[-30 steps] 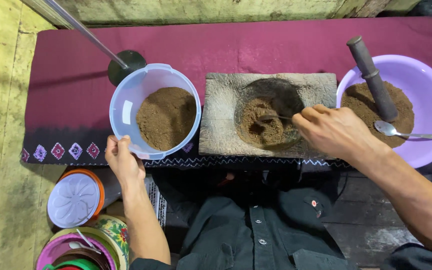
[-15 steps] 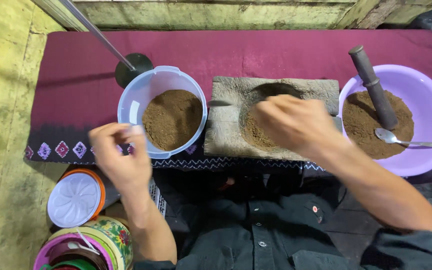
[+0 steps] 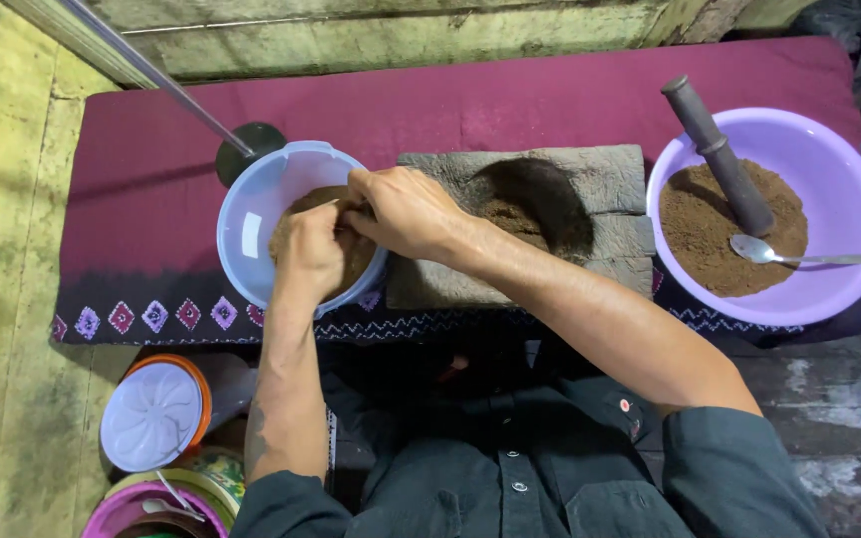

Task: Grinding brown powder in a stone mortar with a pestle and transferring it between bowls using spoons

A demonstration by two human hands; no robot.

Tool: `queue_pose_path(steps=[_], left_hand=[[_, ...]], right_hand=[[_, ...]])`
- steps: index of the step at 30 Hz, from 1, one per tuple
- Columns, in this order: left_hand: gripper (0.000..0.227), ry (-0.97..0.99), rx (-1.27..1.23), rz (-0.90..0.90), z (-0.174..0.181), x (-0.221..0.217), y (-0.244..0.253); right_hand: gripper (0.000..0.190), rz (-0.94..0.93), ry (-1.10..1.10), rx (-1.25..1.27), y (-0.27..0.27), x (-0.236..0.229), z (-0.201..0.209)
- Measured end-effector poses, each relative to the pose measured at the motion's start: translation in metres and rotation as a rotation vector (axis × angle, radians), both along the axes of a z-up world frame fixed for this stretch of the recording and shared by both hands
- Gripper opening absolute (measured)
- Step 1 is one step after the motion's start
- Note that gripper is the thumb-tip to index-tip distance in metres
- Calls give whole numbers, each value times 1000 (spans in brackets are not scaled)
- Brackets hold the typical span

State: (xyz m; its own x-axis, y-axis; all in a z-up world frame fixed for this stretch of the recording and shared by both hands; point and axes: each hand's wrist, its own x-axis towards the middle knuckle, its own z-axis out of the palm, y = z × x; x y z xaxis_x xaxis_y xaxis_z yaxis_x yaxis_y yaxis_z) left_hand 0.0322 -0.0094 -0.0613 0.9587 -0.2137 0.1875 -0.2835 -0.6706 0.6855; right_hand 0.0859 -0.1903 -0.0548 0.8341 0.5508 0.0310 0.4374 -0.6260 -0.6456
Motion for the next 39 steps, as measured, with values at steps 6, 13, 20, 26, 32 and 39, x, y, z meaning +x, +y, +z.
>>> queue_pose_path(steps=[6,13,20,26,32,39], left_hand=[[23,-101,29,124,13,-5,16],[14,168,-24,443,9,-12,49],[14,-171,113,258,55,-32,36],[10,-367,-146,-76,70,-40,-43],[17,-267,32,-363,12,-4,-112],[27,-56,249,-379,-35,-5,-136]], right_hand=[[40,55,-359,47,-20,-79,24],[40,260,-198,-71,4,-131,-17],[23,96,-300,-35,0,-127,-6],[22,48,-395,28,-33,-149,8],[19,60,-388,6,-97,-173,9],[8,-94,-362,95,-158,-183,22]])
